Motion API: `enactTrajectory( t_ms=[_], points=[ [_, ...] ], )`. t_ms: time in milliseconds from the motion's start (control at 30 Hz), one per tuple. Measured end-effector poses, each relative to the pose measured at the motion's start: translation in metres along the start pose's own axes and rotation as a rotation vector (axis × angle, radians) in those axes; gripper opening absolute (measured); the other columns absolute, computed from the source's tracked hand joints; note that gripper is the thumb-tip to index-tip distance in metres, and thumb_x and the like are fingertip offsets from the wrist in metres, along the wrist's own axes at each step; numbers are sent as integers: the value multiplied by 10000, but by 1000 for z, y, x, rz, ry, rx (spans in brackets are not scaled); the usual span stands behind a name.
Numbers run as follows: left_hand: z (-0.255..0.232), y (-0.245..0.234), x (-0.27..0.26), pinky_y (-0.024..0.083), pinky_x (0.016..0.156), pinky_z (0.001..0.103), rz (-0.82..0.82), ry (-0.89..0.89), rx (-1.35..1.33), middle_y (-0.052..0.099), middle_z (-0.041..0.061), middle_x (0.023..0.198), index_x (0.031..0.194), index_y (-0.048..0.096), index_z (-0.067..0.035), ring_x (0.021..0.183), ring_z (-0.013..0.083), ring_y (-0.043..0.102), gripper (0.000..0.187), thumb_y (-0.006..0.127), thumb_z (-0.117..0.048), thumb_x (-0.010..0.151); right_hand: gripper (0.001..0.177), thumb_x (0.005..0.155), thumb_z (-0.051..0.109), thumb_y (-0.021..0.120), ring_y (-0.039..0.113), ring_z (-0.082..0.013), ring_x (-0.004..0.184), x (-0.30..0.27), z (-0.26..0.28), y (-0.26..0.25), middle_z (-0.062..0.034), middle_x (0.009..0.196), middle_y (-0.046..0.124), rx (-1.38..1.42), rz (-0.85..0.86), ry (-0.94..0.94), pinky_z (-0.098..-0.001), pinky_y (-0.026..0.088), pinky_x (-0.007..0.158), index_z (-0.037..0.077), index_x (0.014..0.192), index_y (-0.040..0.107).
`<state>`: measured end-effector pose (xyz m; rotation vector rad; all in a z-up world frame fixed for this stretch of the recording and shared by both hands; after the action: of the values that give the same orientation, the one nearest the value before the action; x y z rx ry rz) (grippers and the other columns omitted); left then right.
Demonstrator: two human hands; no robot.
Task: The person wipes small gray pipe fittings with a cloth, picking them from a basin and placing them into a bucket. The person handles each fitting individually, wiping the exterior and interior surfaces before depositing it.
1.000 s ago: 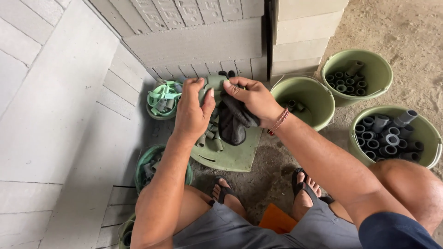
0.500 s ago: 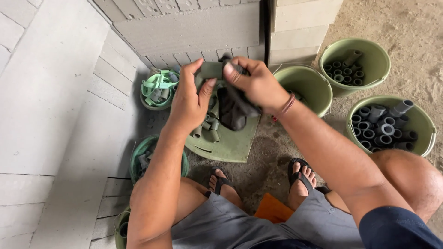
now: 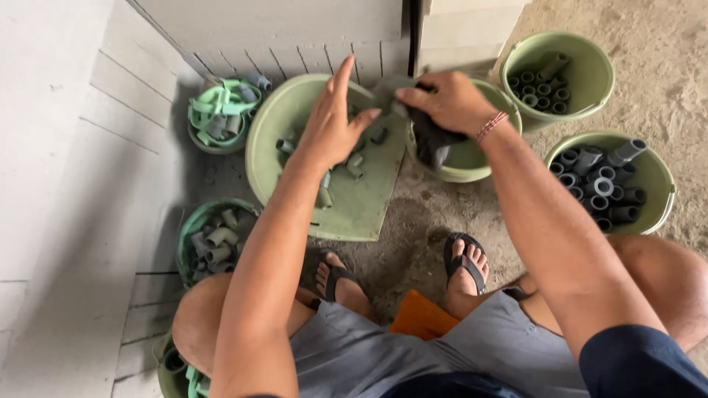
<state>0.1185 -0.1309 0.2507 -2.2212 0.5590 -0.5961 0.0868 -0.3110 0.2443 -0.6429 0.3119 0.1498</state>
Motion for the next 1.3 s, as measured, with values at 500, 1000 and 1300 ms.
enactTrajectory(
  t_ms=[500,1000,1300],
  points=[
    [306,206,-185,493,915,522,335,-915,541,555,196,1320,1440,488,-134,1213,386,517,481,552,-383,1034,505,983,586,565,662,-331,980,42,-197,-61,-134,1072,715,-209,-373,501,-485,531,744,135,1145,724],
    [337,187,-226,577,983,519,-185,-1251,-386,615,238,1306,1501,282,-144,1197,376,649,619,584,-28,973,377,909,437,779,684,-285,1069,100,-88,-10,-119,1081,729,158,-367,-158,-436,541,893,200,1199,736],
    [334,200,-200,531,1034,419,-400,-1015,-1344,532,188,1208,1452,554,-146,1005,258,582,491,498,58,1008,549,858,408,784,613,-404,1208,87,-46,38,-197,1197,687,151,-242,-170,-521,487,1022,189,1342,642]
  ],
)
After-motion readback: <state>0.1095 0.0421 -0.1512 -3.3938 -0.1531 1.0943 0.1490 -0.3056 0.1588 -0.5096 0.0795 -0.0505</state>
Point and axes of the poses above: each hand's wrist, its own x-axis towards the middle knuckle, its own y-axis out of the palm, z = x × y, the point moved 10 cm from there along x, towards the middle knuckle
